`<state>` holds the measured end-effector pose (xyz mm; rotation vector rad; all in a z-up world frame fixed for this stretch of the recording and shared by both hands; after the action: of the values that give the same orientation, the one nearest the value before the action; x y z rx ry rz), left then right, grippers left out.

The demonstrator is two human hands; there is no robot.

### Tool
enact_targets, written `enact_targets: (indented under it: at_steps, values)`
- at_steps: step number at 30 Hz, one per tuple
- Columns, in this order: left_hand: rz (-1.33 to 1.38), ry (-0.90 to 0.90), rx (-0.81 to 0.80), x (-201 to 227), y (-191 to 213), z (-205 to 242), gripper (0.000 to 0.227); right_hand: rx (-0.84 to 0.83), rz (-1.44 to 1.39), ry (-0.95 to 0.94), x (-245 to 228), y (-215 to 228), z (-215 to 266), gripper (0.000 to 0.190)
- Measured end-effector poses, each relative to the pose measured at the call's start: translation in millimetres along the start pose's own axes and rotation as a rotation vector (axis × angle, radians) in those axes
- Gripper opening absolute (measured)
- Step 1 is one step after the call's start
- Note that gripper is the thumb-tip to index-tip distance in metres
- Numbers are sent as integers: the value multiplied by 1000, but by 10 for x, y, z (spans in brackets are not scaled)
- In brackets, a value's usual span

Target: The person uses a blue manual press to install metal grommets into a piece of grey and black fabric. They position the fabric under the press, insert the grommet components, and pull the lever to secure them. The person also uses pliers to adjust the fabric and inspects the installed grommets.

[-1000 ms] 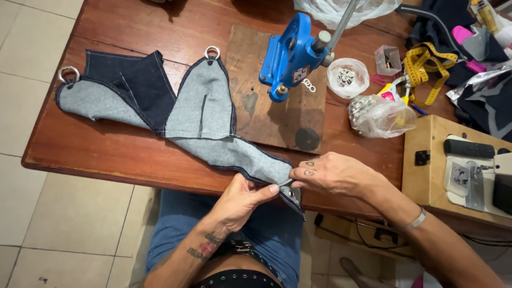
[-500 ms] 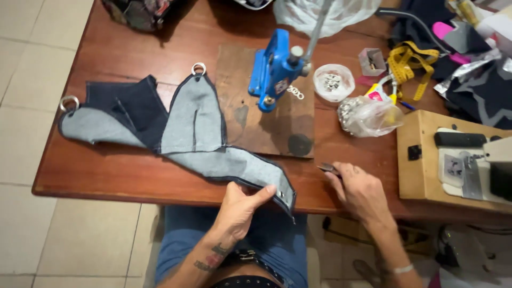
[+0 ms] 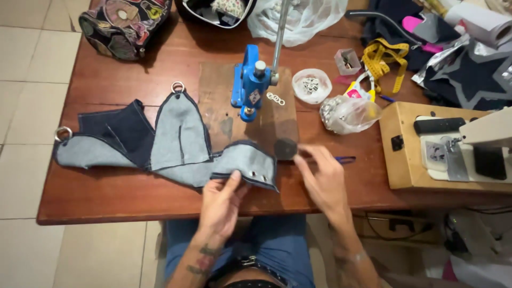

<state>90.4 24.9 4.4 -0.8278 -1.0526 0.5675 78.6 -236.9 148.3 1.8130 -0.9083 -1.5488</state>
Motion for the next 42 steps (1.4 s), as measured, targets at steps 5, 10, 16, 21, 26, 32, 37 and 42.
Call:
enact_targets:
  at_steps: [5, 10, 16, 21, 26, 32, 37, 42]
  values:
    - [-69, -135, 32, 447, 176, -34, 38, -144, -197, -140, -259, -122, -476, 41]
    - [-41, -10, -96, 623, -280, -208, 52, -567, -976, -113, -658, -1064, -523, 86]
    - [60, -63, -66, 728, 132, -480, 10, -118, -1281, -358, -542, -1087, -633, 82]
    - [50, -127, 84, 593, 55, -629, 11, 12, -1220, -286, -381, -1038, -677, 79]
    - [-37, -211, 178, 664, 57, -711, 17, -101, -1077, -232, -380, -896, -659, 82]
    - [-507, 26, 291, 769, 363, 34, 32, 143, -76, -148, 295, 364, -418, 15]
    - [-1267, 136, 345, 1163, 286, 463, 24, -170, 395, -60, 1674, 862, -1051, 21]
    - [-1901, -783, 158, 1542, 38, 657, 29, -352, 485, 135, 2110, 521, -1471, 30]
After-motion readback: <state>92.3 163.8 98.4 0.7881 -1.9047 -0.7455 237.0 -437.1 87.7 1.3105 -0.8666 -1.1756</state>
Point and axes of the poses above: each hand's wrist, its own z-axis away from the middle knuckle, its own y-axis out of the back of the hand, x = y × z, the point moved 6 cm from there along -z, towards the middle knuckle, and after that the axes turned 15 degrees about -x, right-handed, at the moved point
